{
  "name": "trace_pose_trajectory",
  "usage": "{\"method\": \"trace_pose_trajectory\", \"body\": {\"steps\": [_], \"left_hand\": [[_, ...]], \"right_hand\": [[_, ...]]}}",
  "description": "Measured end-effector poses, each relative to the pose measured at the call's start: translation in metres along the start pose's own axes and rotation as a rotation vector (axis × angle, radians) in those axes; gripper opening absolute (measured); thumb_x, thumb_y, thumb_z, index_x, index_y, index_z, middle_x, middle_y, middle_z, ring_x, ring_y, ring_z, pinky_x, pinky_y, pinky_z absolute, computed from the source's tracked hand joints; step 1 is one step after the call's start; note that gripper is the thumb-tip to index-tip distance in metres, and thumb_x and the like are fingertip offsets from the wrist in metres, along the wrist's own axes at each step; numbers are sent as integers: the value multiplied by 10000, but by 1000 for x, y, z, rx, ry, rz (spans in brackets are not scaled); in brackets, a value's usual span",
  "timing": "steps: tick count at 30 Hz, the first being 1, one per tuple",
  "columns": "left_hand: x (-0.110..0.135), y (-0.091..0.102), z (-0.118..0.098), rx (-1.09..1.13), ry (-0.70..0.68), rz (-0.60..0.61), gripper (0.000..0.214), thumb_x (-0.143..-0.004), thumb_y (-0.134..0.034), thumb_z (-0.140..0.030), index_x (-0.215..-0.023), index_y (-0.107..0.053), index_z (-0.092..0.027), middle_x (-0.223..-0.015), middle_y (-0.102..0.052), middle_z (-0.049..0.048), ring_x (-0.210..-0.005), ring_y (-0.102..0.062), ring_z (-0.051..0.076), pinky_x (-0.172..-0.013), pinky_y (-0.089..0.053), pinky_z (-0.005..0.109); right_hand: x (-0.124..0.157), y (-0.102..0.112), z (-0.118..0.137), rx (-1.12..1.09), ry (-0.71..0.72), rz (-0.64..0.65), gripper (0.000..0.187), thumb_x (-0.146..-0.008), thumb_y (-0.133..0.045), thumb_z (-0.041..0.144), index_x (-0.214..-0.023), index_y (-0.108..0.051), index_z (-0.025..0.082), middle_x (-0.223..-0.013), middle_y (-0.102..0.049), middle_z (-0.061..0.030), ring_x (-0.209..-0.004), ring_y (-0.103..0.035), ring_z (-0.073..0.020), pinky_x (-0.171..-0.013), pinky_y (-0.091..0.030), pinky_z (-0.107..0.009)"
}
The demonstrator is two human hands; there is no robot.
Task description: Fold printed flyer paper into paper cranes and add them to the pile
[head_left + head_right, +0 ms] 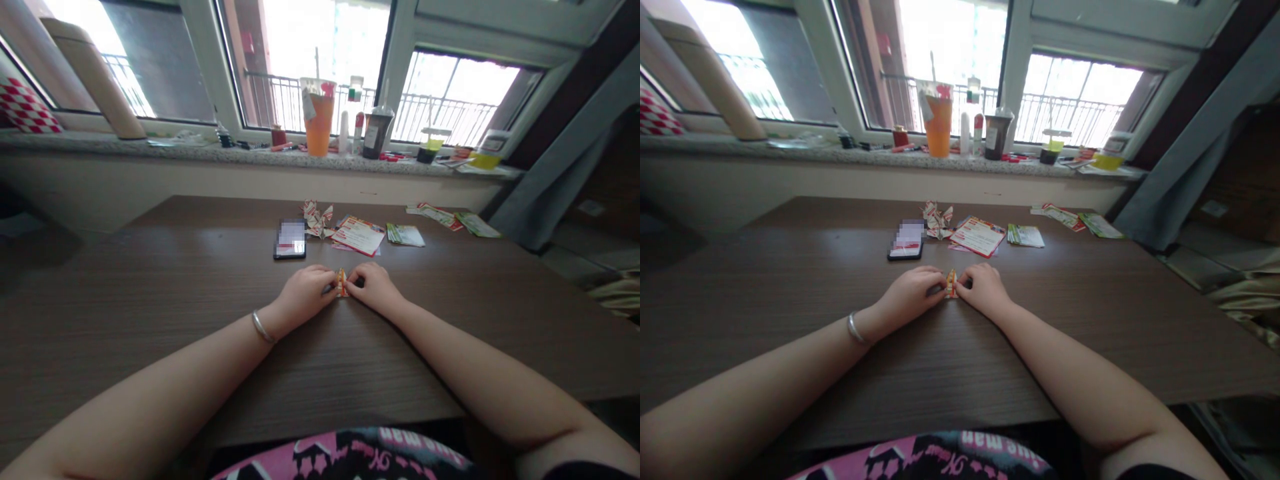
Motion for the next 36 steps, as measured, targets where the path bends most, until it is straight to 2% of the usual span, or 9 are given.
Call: {"method": "trace_pose_trajectory", "body": {"steps": [5,11,17,23,28,36], "left_hand": [[2,-2,-1,2,9,22,145,-884,-572,-271,-955,-671,-193,-965,-703,63,-983,-638,218,-904,-504,356],[5,-8,6,120,71,51,172,-894,-572,-283,-997,-692,-214,-1005,-674,56,-914,-647,165,-855,-520,288],[3,-7,9,63,75,42,128,-858,-619,-298,-921,-715,-243,-1019,-712,36,-1173,-554,274,-1036,-407,471],[3,-6,9,69,103,68,133,-851,-621,-330,-898,-716,-250,-1036,-713,32,-1166,-556,271,-1032,-411,454],[4,-5,9,79,134,34,115,-833,-639,-312,-891,-718,-251,-1031,-714,19,-1265,-471,298,-1083,-338,503],[3,-5,9,59,138,70,140,-838,-631,-330,-904,-712,-237,-1070,-701,43,-1248,-494,296,-1076,-342,498]], "right_hand": [[0,1,-1,-3,-6,-4,107,-777,-703,315,-766,-687,210,-853,-699,-44,-865,-584,-208,-793,-418,-332],[1,0,-2,21,48,9,125,-812,-677,334,-840,-711,217,-896,-705,-48,-894,-585,-208,-831,-424,-343],[0,-2,-4,15,50,15,135,-815,-687,354,-809,-723,224,-891,-702,-45,-910,-581,-204,-856,-422,-344],[0,-1,-4,22,32,37,166,-812,-689,384,-796,-723,223,-885,-698,-46,-916,-578,-203,-857,-417,-335],[0,-1,-5,13,28,30,146,-812,-689,352,-789,-720,212,-889,-698,-48,-927,-578,-201,-863,-417,-332],[1,1,-3,-2,76,39,124,-824,-658,311,-815,-715,202,-906,-698,-57,-932,-584,-203,-874,-418,-342]]}}
Point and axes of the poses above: each hand's wrist, its own x-axis away from the middle knuckle, its own y-axis out of the back of the hand, z = x × y, the point moved 5 cm from there along -x, towards the middle knuckle
